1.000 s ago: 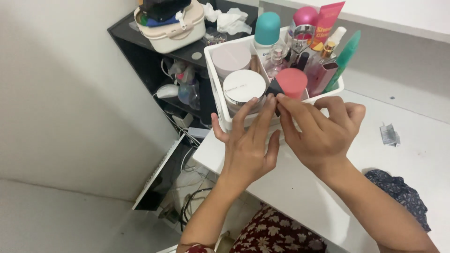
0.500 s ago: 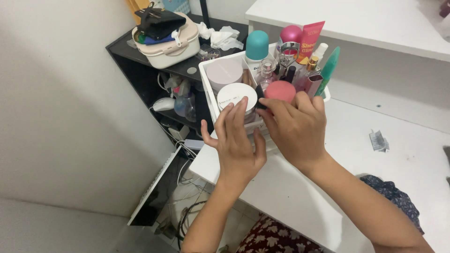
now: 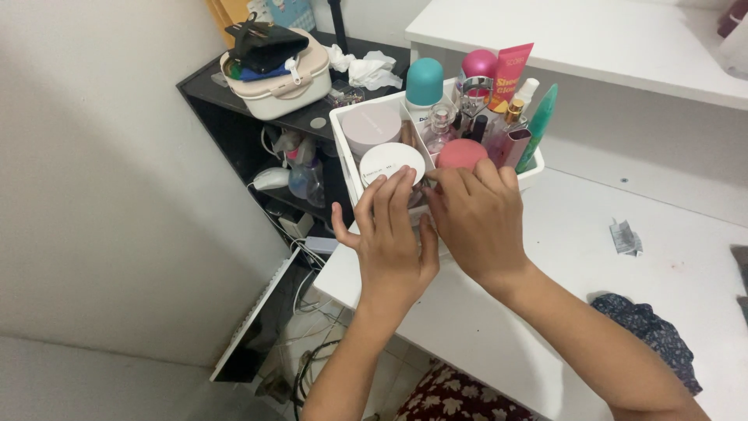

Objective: Wiping and cleaning makeup brushes and tools at a vanity desk.

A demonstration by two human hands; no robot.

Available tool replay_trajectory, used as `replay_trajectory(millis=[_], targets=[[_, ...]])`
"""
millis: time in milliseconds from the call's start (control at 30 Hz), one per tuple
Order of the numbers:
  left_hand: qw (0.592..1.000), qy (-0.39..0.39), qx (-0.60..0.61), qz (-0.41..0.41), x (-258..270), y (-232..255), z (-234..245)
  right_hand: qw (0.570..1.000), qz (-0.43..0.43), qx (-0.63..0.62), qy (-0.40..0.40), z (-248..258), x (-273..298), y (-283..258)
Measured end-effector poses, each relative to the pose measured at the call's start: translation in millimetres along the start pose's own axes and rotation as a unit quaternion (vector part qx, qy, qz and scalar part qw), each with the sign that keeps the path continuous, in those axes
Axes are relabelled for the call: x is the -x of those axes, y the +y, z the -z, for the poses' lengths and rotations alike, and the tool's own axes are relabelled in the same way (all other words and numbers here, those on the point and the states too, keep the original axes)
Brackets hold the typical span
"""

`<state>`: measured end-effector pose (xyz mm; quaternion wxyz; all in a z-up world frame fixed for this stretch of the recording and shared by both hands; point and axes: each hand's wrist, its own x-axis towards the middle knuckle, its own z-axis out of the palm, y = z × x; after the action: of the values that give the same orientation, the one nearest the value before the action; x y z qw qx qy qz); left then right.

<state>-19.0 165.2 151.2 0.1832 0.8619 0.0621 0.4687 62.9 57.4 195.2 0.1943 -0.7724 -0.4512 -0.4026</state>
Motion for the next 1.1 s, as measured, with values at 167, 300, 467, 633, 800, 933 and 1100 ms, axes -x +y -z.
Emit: replay_trajectory(millis=[167,300,467,633,800,933,1100], targets=[[1.000,0.001,-0.015,0.003,0.4,0.6,1.2,0.999,-0.027,-0.013,0.038,-3.2,3.0,-3.3],[1.000,-0.002,-0.011,0.005,0.7,0.7,1.0,0.995,-0.054,-0.065,0.045,-6.0,4.2,-2.9],[1.000,-0.017,-0.004,0.014,0.8,1.0,1.2,0.997,-0.069,-0.014,0.023,-7.8,2.3,-3.5],[0.999,-0.029,-0.006,0.018,1.9,0.5,1.8,0.996,-0.077,0.034,0.035,-0.5,-1.6,-6.2],[0.999,-0.036,0.001,0.018,2.3,1.6,3.0,0.994,-0.076,0.077,-0.012,-2.4,5.6,-8.2],[0.997,-0.074,-0.007,0.031,3.3,6.2,6.9,0.996,-0.066,0.060,-0.011,3.8,10.2,-7.5],[0.994,-0.093,-0.057,-0.029,24.1,16.2,-7.7,1.000,-0.003,0.003,-0.005,19.3,23.2,-9.1]])
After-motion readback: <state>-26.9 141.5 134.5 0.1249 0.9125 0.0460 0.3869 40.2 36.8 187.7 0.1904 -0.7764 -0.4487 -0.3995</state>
